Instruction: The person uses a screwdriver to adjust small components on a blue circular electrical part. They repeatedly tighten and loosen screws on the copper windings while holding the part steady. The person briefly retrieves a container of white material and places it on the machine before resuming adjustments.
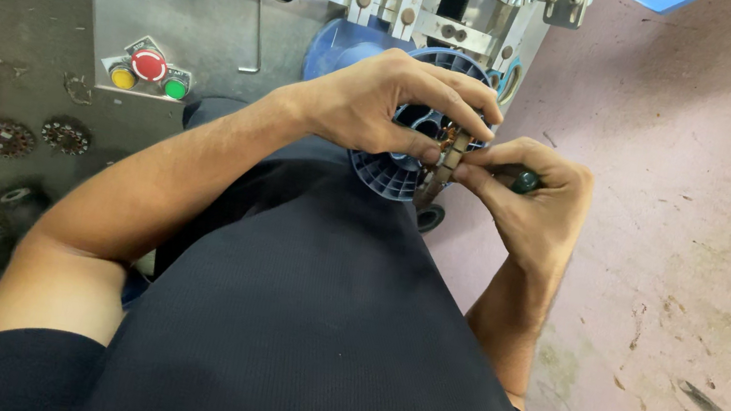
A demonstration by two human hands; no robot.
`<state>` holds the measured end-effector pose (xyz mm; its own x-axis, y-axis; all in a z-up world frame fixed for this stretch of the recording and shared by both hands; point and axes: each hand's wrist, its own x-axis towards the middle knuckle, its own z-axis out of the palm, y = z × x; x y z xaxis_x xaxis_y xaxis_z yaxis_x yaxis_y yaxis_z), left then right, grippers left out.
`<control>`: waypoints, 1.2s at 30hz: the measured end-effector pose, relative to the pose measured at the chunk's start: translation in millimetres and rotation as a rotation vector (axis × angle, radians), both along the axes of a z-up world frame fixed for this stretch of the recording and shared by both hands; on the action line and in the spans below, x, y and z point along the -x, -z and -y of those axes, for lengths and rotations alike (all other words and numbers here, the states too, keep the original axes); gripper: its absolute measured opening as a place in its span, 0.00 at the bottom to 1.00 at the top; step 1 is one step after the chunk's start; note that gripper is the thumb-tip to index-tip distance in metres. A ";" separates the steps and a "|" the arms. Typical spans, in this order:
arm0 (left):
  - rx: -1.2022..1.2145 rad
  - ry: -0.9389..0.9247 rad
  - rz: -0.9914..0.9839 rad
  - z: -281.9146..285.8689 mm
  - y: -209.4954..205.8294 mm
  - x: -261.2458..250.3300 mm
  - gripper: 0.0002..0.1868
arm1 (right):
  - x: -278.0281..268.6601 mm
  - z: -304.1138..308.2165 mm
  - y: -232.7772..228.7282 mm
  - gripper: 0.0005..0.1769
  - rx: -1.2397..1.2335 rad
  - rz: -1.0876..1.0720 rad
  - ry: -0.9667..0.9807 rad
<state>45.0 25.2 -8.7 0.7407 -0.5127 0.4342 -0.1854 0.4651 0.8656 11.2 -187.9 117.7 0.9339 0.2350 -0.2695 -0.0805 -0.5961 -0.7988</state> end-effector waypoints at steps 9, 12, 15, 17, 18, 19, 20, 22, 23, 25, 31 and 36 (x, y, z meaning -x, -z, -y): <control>-0.020 -0.116 -0.111 13.2 -7.6 11.7 0.23 | 8.0 -5.7 10.0 0.13 -0.059 -0.071 0.134; -0.019 -0.103 -0.071 8.7 -11.5 11.4 0.29 | 18.1 -0.1 8.2 0.22 -0.304 -0.018 0.324; -0.078 -0.075 0.008 2.7 -15.4 14.9 0.41 | 24.3 10.5 5.2 0.23 -0.644 0.071 0.663; -0.291 -0.115 0.180 12.0 -18.4 18.3 0.61 | 32.0 15.5 7.3 0.21 -0.783 0.208 0.817; -0.333 -0.120 0.171 14.9 -18.6 20.6 0.58 | 36.8 16.4 9.4 0.22 -0.789 0.200 0.822; -0.374 -0.124 0.162 19.6 -18.7 23.0 0.56 | 42.6 16.5 11.5 0.22 -0.793 0.194 0.826; -0.414 -0.128 0.153 23.9 -18.1 24.4 0.54 | 49.0 16.1 13.2 0.23 -0.798 0.187 0.830; -0.373 -0.247 0.304 29.9 -15.0 27.2 0.52 | 67.1 7.5 20.1 0.30 -0.661 0.310 0.733; -0.354 -0.306 0.376 31.3 -13.4 29.2 0.52 | 76.7 1.2 24.2 0.35 -0.592 0.362 0.683; -0.363 -0.289 0.384 31.8 -10.7 30.4 0.58 | 95.6 -10.5 28.9 0.36 -0.378 0.483 0.596; -0.251 -0.107 0.251 16.5 -13.2 21.2 0.50 | 97.5 -22.9 42.9 0.42 -0.091 0.859 0.364; -0.050 0.079 0.016 11.8 -10.7 5.8 0.27 | 89.8 -23.3 48.2 0.38 0.000 1.038 0.186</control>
